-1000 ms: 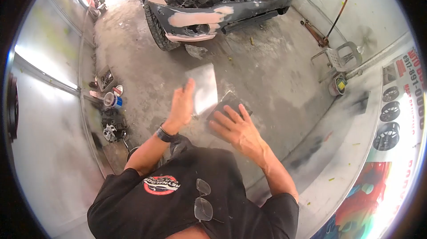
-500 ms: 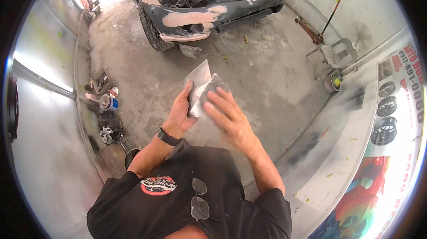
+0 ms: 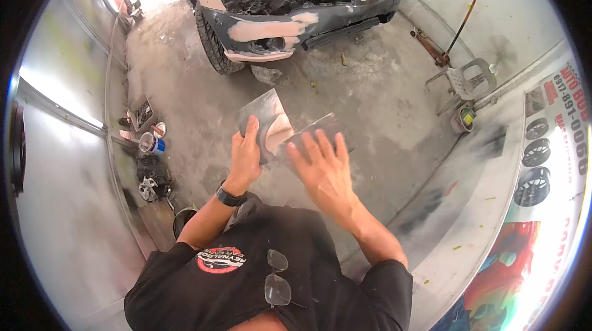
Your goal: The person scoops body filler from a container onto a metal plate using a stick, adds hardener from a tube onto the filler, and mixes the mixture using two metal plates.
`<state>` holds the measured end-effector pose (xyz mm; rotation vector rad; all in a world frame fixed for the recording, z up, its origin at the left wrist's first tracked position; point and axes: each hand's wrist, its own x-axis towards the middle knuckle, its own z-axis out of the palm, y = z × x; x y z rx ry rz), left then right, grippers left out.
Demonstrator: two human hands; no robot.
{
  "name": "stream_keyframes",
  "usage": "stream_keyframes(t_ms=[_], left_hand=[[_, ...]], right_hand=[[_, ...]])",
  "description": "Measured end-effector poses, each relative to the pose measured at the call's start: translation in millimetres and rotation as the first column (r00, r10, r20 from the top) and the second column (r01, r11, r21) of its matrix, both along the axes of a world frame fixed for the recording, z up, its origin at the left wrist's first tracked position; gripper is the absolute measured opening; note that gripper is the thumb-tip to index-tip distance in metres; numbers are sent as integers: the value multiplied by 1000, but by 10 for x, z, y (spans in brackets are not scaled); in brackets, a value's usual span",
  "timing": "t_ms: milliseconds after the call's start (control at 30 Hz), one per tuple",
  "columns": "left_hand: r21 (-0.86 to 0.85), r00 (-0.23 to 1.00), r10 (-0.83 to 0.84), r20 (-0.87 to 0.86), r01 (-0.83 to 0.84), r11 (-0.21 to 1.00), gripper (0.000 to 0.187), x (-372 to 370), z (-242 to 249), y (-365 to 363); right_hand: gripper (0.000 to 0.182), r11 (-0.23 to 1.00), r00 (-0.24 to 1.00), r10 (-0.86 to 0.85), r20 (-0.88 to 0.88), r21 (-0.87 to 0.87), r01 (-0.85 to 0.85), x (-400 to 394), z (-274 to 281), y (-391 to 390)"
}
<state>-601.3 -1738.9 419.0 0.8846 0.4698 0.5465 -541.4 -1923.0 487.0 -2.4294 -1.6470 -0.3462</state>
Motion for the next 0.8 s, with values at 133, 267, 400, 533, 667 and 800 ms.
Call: stream_keyframes(t_ms=[133, 267, 400, 533, 667, 800], left_hand=[[360, 985, 29, -168, 34, 932, 42, -33, -61, 36], [345, 984, -18, -180, 80, 935, 42, -2, 195, -5], [-53, 976, -211, -44, 209, 977, 40, 22, 234, 2], [-239, 991, -116, -63, 97, 966, 39, 124, 263, -37], [-439, 942, -333, 49, 320, 840, 35, 162, 141, 67], [-574, 774, -581, 252, 603, 554, 34, 258, -198, 15]], right_hand=[[50, 991, 995, -75, 64, 115, 68, 102, 50, 132], [49, 989, 977, 121, -173, 109, -103, 172, 188, 39], [62, 846, 704, 299, -644, 521, 117, 290, 278, 79], [62, 933, 915, 73, -398, 351, 79, 335, -445, -33], [63, 948, 904, 59, -423, 308, 82, 414, -651, -302], [54, 784, 628, 221, -746, 519, 340, 381, -237, -227]])
